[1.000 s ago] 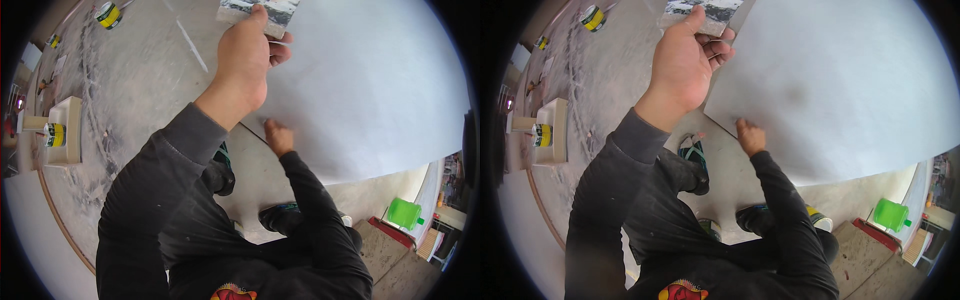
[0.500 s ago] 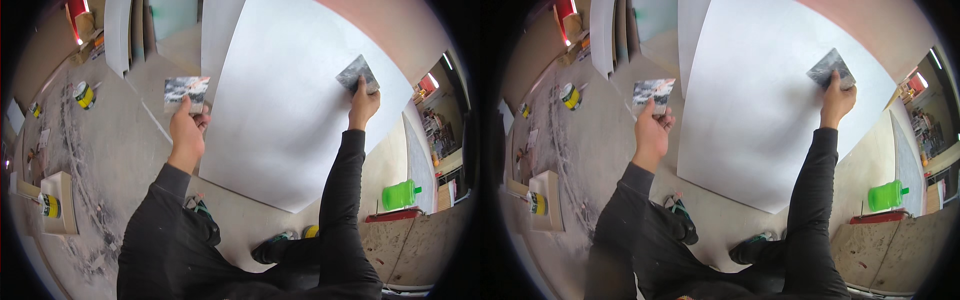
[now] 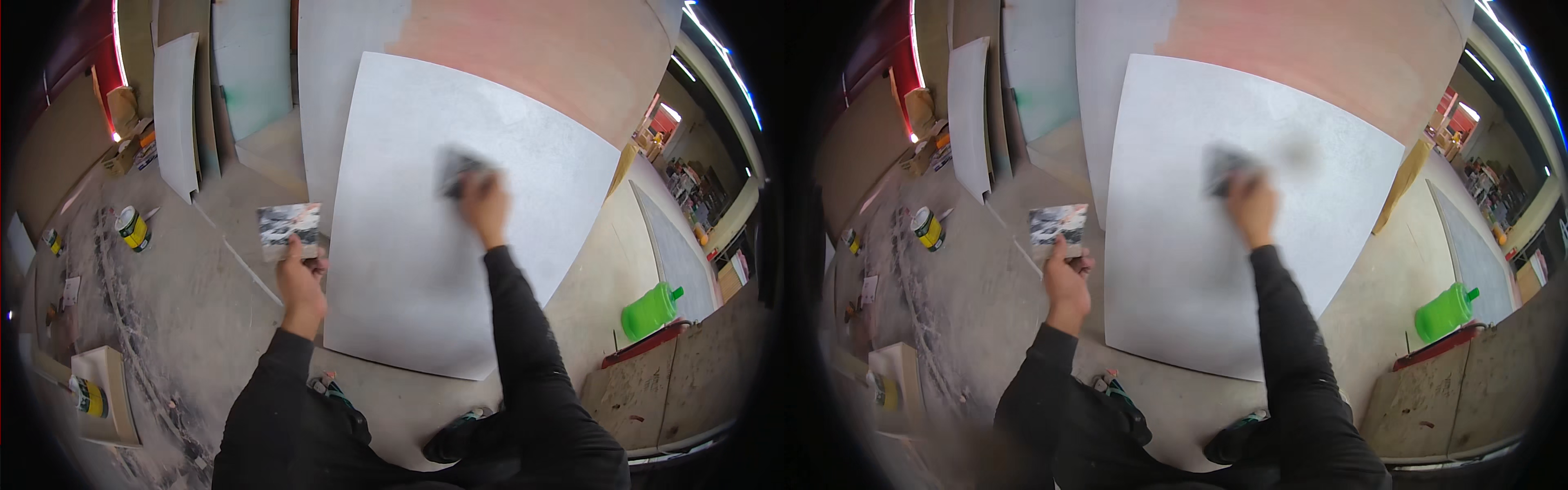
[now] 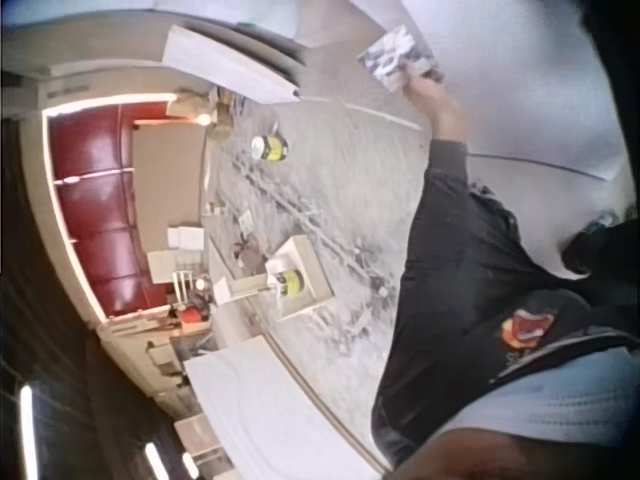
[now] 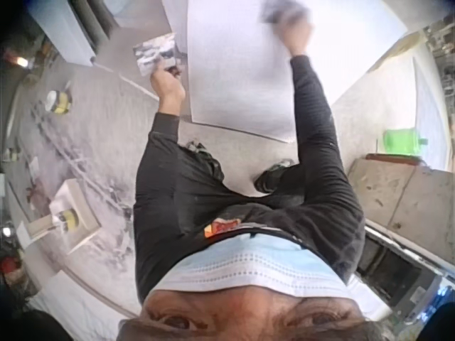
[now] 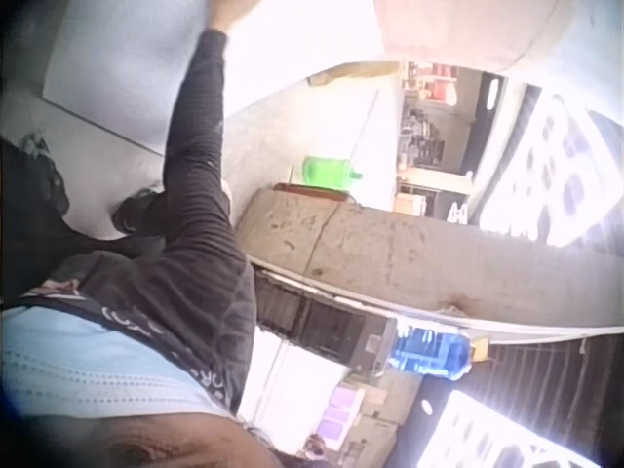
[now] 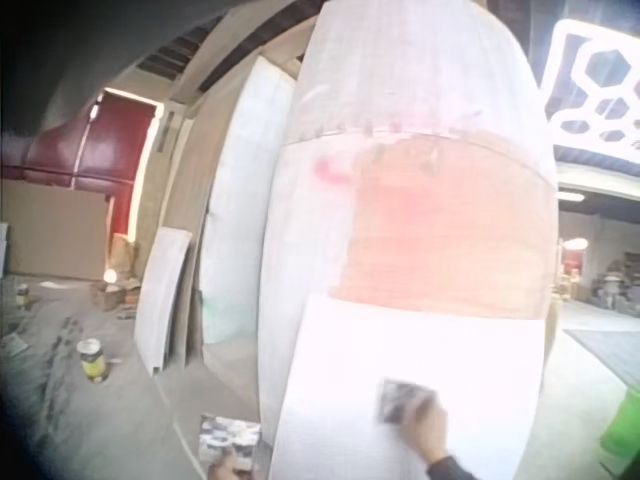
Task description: Sanding a white-coated wood panel and applying putty or filler to smooth the surface.
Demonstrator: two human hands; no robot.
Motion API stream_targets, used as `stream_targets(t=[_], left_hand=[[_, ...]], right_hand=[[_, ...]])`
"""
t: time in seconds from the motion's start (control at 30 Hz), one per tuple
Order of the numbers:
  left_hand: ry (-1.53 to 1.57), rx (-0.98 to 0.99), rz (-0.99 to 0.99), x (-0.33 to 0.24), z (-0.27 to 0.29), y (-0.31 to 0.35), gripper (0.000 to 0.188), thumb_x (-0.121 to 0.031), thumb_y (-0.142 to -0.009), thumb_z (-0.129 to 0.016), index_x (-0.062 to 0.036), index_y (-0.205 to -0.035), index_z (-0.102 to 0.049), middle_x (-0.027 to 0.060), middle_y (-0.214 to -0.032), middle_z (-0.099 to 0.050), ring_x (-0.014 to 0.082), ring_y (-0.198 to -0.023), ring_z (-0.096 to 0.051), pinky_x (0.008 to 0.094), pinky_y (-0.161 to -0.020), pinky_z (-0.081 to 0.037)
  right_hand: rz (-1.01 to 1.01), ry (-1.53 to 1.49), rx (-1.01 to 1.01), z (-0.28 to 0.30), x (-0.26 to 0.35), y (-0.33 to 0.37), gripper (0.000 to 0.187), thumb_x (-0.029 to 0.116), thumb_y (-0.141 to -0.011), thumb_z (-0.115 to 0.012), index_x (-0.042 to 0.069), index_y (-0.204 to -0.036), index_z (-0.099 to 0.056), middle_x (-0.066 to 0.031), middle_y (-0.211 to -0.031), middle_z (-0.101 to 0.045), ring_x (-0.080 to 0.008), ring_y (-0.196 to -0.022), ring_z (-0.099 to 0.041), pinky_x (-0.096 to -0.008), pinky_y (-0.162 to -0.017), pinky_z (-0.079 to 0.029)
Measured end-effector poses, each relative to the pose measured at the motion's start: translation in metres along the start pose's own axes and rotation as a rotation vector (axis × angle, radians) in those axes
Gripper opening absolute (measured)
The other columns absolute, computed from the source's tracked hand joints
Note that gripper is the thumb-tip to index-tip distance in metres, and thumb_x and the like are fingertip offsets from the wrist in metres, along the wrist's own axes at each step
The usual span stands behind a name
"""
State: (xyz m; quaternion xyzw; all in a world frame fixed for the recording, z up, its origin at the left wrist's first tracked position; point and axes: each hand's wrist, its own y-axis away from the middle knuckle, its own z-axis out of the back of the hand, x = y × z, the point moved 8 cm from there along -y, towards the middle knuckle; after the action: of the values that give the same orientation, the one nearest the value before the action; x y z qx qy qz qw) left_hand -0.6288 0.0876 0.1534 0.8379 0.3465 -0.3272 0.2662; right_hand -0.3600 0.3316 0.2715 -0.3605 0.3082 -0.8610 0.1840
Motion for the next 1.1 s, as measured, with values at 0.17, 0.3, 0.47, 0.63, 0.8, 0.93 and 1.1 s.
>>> stream_targets(t=[0.17,0.3,0.47,0.63,0.8,0.93,1.1], left_hand=[[0.14,-0.087,0.028,-0.014,0.011,-0.007,0.028,-0.036,-0.096,-0.056,-0.0083,-0.095,-0.06,0.0023,-0.075,-0.058,0.0115,-0.059,-0.052,0.0276,-0.064,-0.046],[0.139,-0.055,0.064,0.004,0.008,-0.013,0.027,-0.036,-0.097,-0.055,-0.0095,-0.096,-0.06,0.0015,-0.078,-0.059,0.0109,-0.06,-0.053,0.0288,-0.066,-0.047],[0.064,0.007,0.074,0.018,-0.012,-0.005,0.026,-0.036,-0.097,-0.055,-0.0098,-0.099,-0.059,0.0013,-0.076,-0.059,0.0103,-0.06,-0.054,0.0286,-0.066,-0.047],[0.006,0.017,0.039,-0.004,0.008,-0.001,0.024,-0.036,-0.097,-0.055,-0.0123,-0.098,-0.058,0.0,-0.073,-0.056,0.0114,-0.061,-0.05,0.0295,-0.067,-0.045],[0.194,-0.082,0.101,-0.004,0.007,-0.002,0.026,-0.036,-0.096,-0.057,-0.0095,-0.097,-0.06,0.001,-0.072,-0.056,0.011,-0.058,-0.049,0.0274,-0.069,-0.045],[0.153,-0.038,0.044,-0.009,0.011,-0.003,0.026,-0.036,-0.096,-0.058,-0.0105,-0.097,-0.06,0.0009,-0.071,-0.057,0.0112,-0.058,-0.05,0.0276,-0.066,-0.045],[0.066,-0.035,0.019,0.007,-0.002,-0.003,0.029,-0.036,-0.098,-0.053,-0.0074,-0.096,-0.059,0.003,-0.07,-0.059,0.0112,-0.053,-0.051,0.028,-0.061,-0.048]], right_hand=[[-0.266,-0.411,-0.688,0.112,-0.1,-0.059,0.028,0.027,-0.089,-0.067,0.0,-0.094,-0.062,-0.0111,-0.078,-0.066,-0.0157,-0.048,-0.059,-0.0289,-0.042,-0.048],[0.073,-0.172,-0.526,0.033,0.03,-0.075,0.042,0.037,-0.089,-0.061,-0.003,-0.102,-0.057,-0.0242,-0.089,-0.066,-0.0414,-0.08,-0.065,-0.0484,-0.076,-0.05],[0.062,-0.014,0.245,-0.081,0.123,-0.033,0.045,0.04,-0.089,-0.061,0.002,-0.109,-0.049,-0.0292,-0.084,-0.065,-0.0469,-0.08,-0.063,-0.0531,-0.074,-0.05],[0.036,-0.08,-0.172,0.01,0.034,-0.05,0.044,0.04,-0.091,-0.057,0.0,-0.111,-0.054,-0.0257,-0.096,-0.066,-0.0454,-0.086,-0.063,-0.0525,-0.078,-0.049],[-0.403,-0.38,-0.559,0.116,-0.109,-0.067,0.048,0.041,-0.087,-0.066,-0.003,-0.105,-0.061,-0.0213,-0.109,-0.065,-0.032,-0.103,-0.063,-0.0419,-0.088,-0.049],[0.018,-0.039,-0.563,0.052,0.025,-0.088,0.038,0.034,-0.091,-0.058,-0.003,-0.103,-0.058,-0.0234,-0.103,-0.062,-0.0393,-0.094,-0.062,-0.0454,-0.083,-0.049],[0.101,-0.026,-0.069,-0.046,0.161,-0.125,0.043,0.036,-0.088,-0.061,0.0,-0.11,-0.051,-0.0244,-0.092,-0.066,-0.0439,-0.089,-0.063,-0.0517,-0.078,-0.049]])
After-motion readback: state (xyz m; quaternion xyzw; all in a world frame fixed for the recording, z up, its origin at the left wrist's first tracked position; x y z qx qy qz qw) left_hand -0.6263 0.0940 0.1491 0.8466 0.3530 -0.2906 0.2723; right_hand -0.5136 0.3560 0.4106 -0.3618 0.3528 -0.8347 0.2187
